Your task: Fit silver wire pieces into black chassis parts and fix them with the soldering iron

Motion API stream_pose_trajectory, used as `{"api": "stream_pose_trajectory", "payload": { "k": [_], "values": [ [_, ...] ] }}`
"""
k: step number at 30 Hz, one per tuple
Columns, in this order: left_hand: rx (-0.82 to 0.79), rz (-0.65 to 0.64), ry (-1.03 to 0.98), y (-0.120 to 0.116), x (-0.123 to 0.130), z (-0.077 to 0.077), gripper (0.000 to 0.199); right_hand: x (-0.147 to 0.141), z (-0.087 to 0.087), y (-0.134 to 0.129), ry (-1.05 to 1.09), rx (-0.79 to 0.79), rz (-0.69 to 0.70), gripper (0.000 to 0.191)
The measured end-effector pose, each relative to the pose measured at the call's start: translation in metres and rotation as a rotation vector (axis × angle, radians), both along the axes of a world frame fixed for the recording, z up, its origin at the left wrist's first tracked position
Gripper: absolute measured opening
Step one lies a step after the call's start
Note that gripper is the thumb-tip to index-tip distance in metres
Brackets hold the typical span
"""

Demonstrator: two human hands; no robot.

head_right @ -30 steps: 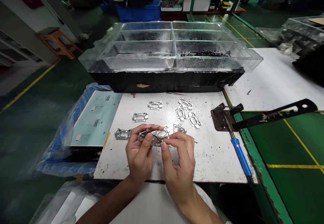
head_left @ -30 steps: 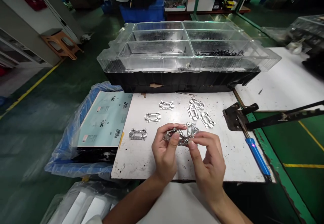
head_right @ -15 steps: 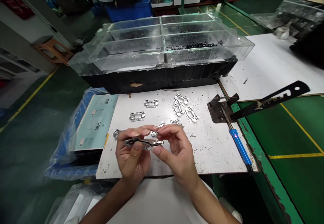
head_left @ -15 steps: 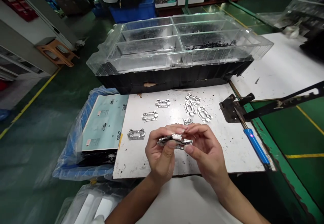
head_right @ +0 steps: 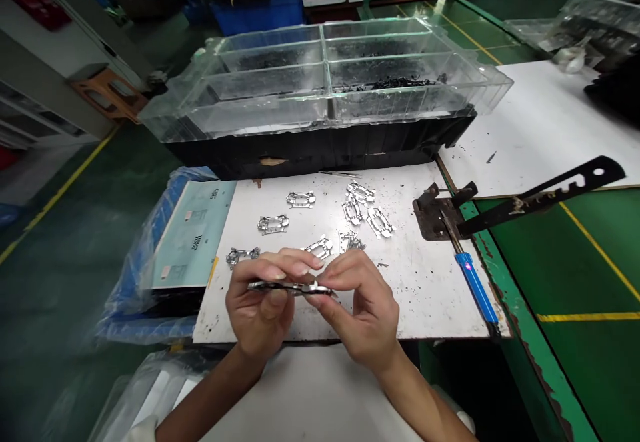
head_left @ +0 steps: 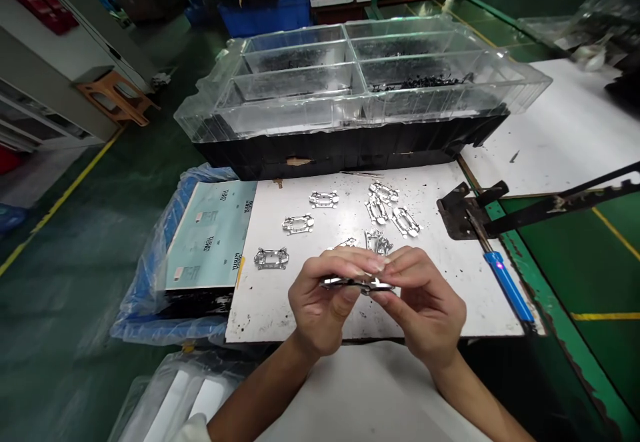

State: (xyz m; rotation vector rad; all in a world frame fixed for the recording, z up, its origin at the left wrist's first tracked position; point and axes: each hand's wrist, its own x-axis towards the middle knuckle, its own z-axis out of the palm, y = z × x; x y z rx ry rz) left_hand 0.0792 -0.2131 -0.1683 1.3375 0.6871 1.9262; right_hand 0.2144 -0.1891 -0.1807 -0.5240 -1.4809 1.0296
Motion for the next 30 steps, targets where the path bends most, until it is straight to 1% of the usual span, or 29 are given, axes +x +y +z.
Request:
{"api": "stream_pose_trajectory", "payload": {
  "k": [4, 7, 11, 14, 17, 19, 21, 25, 28, 30],
  "values": [
    [-0.064, 0.048, 0.103, -0.008, -0.005, -0.001, 0.019, 0.008, 0.007, 0.004, -0.037, 0.044, -0.011, 0.032],
    [-0.061, 0.074, 0.142, -0.014, -0.007, 0.000, 0.019, 0.013, 0.012, 0.005, -0.053, 0.068, -0.013, 0.034],
    [-0.042, 0.083, 0.153, -0.018, -0.002, 0.001, 0.017, 0.012, 0.013, 0.002, 0.066, 0.048, 0.019, 0.032],
    [-0.043, 0.077, 0.082, -0.020, 0.007, -0.001, 0.017, 0.008, 0.012, -0.001, 0.141, 0.044, 0.018, 0.027],
    [-0.052, 0.100, 0.029, -0.020, 0.014, -0.003, 0.017, 0.007, 0.013, 0.000, 0.135, 0.094, -0.037, 0.026],
    [-0.049, 0.109, 0.059, -0.018, 0.015, -0.003, 0.017, 0.008, 0.013, 0.002, 0.118, 0.125, -0.076, 0.027],
    [-0.052, 0.085, 0.106, -0.014, 0.014, -0.001, 0.016, 0.010, 0.012, 0.004, 0.098, 0.151, -0.103, 0.026],
    [-0.054, 0.058, 0.114, -0.009, 0.012, 0.003, 0.014, 0.014, 0.011, 0.008, 0.084, 0.185, -0.090, 0.029],
    [-0.035, 0.064, 0.121, -0.010, 0.012, 0.003, 0.015, 0.017, 0.012, 0.008, 0.094, 0.189, -0.063, 0.031],
    [-0.034, 0.049, 0.146, -0.012, 0.014, 0.003, 0.016, 0.021, 0.013, 0.007, 0.064, 0.193, -0.062, 0.031]
  ]
}}
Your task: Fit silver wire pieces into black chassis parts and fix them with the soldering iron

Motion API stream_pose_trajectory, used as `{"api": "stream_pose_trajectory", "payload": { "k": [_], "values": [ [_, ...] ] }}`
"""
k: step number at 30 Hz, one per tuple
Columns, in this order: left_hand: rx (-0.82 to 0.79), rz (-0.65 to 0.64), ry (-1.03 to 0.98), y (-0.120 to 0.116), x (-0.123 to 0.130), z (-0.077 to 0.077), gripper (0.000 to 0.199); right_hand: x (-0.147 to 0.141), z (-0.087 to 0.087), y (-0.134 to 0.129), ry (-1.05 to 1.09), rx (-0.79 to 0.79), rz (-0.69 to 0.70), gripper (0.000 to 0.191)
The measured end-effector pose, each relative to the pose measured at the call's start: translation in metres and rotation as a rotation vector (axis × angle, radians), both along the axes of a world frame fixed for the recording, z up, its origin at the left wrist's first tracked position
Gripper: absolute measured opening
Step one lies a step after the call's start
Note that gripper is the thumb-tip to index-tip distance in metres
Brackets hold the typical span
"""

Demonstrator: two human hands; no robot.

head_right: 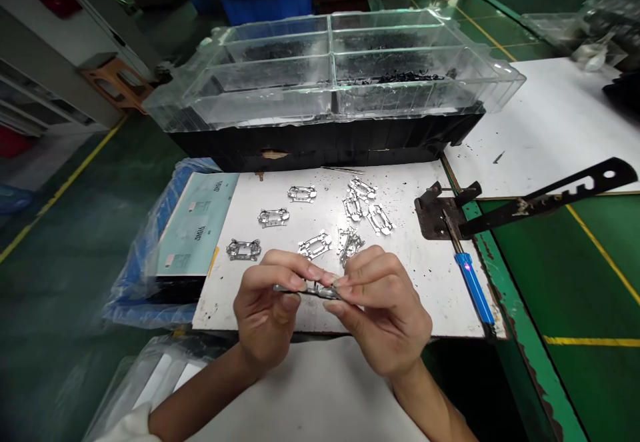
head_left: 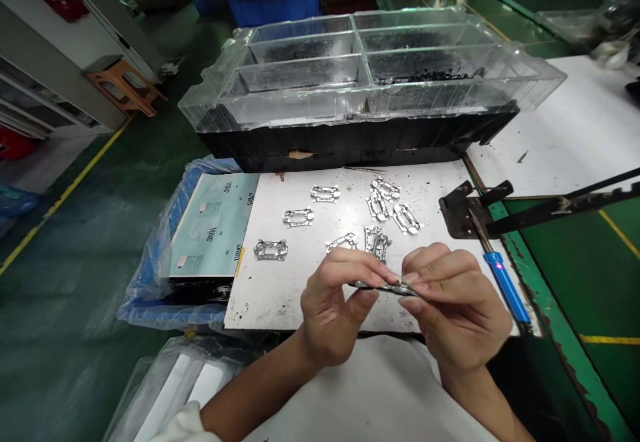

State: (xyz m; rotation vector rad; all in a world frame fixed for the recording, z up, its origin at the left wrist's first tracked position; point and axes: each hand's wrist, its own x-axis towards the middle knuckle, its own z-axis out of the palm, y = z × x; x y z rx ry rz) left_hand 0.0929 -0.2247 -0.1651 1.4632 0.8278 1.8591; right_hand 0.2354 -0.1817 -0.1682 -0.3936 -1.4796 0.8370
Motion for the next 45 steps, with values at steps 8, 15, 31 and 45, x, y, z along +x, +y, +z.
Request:
{"api": "stream_pose_trajectory", "payload": {
  "k": [8, 15, 31, 45],
  "values": [
    [0.029, -0.030, -0.059, 0.005, 0.001, -0.009, 0.019, 0.010, 0.000, 0.001, -0.125, 0.005, -0.066, 0.034],
    [0.132, -0.049, 0.117, 0.012, -0.016, -0.003, 0.022, 0.024, 0.022, 0.006, -0.364, 0.042, -0.063, 0.024],
    [0.242, -0.074, 0.406, 0.012, -0.034, 0.024, 0.020, 0.033, 0.055, -0.003, -0.717, 0.185, 0.072, 0.016],
    [0.307, -0.014, 0.377, 0.014, -0.044, 0.026, 0.015, 0.016, 0.060, 0.006, -0.764, -0.049, 0.144, 0.016]
  ]
}}
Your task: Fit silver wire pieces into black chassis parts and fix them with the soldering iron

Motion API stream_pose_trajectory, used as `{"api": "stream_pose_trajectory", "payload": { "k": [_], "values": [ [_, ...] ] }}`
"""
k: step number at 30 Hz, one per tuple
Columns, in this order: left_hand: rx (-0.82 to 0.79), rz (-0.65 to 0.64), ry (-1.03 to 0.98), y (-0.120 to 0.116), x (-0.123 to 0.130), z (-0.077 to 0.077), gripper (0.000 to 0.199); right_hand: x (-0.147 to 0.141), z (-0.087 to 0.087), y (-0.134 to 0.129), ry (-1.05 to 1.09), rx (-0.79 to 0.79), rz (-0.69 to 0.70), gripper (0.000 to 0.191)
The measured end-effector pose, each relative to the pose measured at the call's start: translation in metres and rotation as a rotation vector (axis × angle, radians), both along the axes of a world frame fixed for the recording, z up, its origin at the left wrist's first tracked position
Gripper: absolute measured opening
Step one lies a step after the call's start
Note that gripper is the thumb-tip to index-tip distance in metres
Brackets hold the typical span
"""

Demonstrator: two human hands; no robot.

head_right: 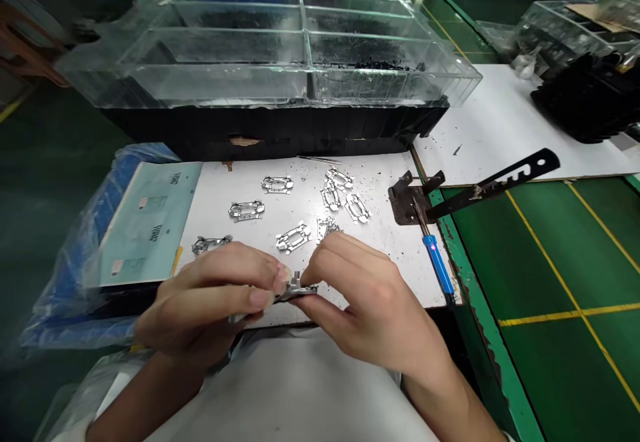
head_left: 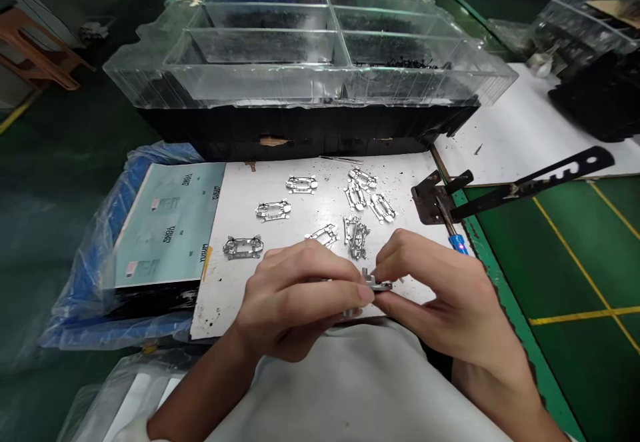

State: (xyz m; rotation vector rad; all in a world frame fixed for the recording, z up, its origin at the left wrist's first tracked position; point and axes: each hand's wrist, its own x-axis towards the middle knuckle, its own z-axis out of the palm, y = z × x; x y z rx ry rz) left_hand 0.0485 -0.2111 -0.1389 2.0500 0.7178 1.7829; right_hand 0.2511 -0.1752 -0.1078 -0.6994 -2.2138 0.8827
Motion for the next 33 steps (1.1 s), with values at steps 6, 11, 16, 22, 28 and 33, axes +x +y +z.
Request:
{"api": "stream_pose_trajectory", "payload": {
  "k": [6, 11, 16, 22, 28, 33],
  "values": [
    [0.030, 0.002, 0.121, 0.002, -0.003, 0.002, 0.016, 0.001, 0.012, 0.003, -0.208, 0.046, 0.035, 0.020],
    [-0.010, -0.016, 0.164, -0.001, -0.006, 0.002, 0.019, 0.001, 0.011, 0.006, -0.202, 0.107, 0.079, 0.027],
    [-0.027, 0.006, 0.132, -0.006, -0.004, 0.004, 0.019, -0.002, 0.011, 0.003, -0.119, 0.134, 0.126, 0.033],
    [-0.010, 0.008, 0.055, -0.007, 0.000, -0.010, 0.023, 0.000, 0.003, 0.000, -0.085, 0.097, 0.088, 0.027],
    [-0.165, 0.099, -0.374, -0.014, 0.020, -0.019, 0.022, -0.018, -0.034, -0.016, 0.603, -0.417, -0.085, 0.016],
    [-0.268, 0.079, -0.507, -0.020, 0.036, -0.015, 0.020, -0.033, -0.048, -0.027, 0.833, -0.627, -0.092, 0.013]
  ]
}}
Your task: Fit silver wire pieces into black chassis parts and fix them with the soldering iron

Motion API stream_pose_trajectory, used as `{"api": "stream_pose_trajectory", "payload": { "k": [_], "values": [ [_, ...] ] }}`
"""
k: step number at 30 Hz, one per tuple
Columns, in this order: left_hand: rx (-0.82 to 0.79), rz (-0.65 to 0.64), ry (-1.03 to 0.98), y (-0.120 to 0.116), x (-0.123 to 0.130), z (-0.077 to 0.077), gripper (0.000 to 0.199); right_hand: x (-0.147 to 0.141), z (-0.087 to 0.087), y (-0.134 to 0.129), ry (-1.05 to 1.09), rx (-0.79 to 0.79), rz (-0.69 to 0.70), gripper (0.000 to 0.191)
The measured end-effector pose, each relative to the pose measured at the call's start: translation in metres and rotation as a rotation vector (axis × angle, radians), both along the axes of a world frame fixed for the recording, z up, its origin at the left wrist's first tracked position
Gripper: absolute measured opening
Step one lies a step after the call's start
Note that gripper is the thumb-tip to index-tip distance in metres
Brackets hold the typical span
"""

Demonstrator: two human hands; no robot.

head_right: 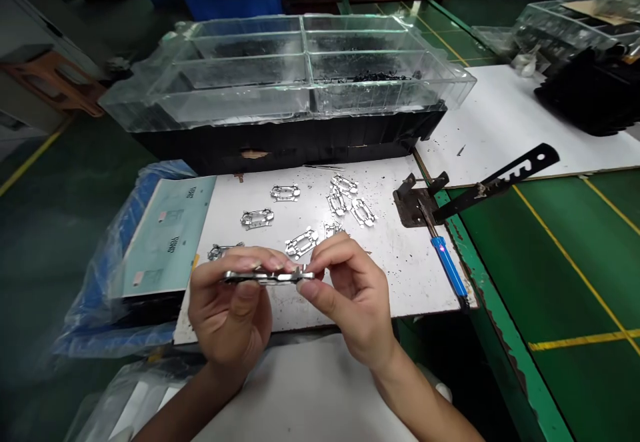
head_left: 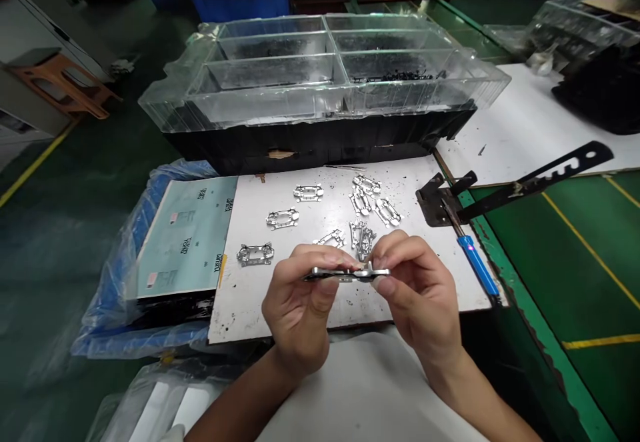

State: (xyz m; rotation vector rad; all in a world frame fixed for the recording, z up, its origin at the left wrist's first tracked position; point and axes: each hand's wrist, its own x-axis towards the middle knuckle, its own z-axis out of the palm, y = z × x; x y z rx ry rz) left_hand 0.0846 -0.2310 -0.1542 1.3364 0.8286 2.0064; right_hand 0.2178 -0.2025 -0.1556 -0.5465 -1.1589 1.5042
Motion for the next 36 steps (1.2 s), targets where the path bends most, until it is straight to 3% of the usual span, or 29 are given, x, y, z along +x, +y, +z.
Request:
{"api": "stream_pose_trajectory", "payload": {
  "k": [18, 24, 30, 33, 36],
  "values": [
    [-0.104, -0.043, -0.038, 0.001, 0.017, -0.003, 0.020, 0.004, -0.008, 0.009, -0.001, 0.013, -0.120, 0.013],
    [-0.141, -0.043, -0.081, 0.003, 0.022, -0.006, 0.019, 0.005, -0.013, 0.012, -0.004, 0.004, -0.100, 0.014],
    [-0.213, 0.002, -0.171, 0.005, 0.025, -0.019, 0.016, -0.001, -0.024, 0.020, -0.017, -0.067, -0.101, 0.011],
    [-0.363, 0.057, -0.193, -0.002, 0.012, -0.034, 0.013, -0.012, -0.038, 0.020, -0.061, -0.272, -0.054, 0.024],
    [-0.681, 0.104, -0.175, -0.015, -0.019, -0.051, 0.016, -0.030, -0.055, 0.011, -0.184, -0.460, 0.071, 0.032]
  ]
}}
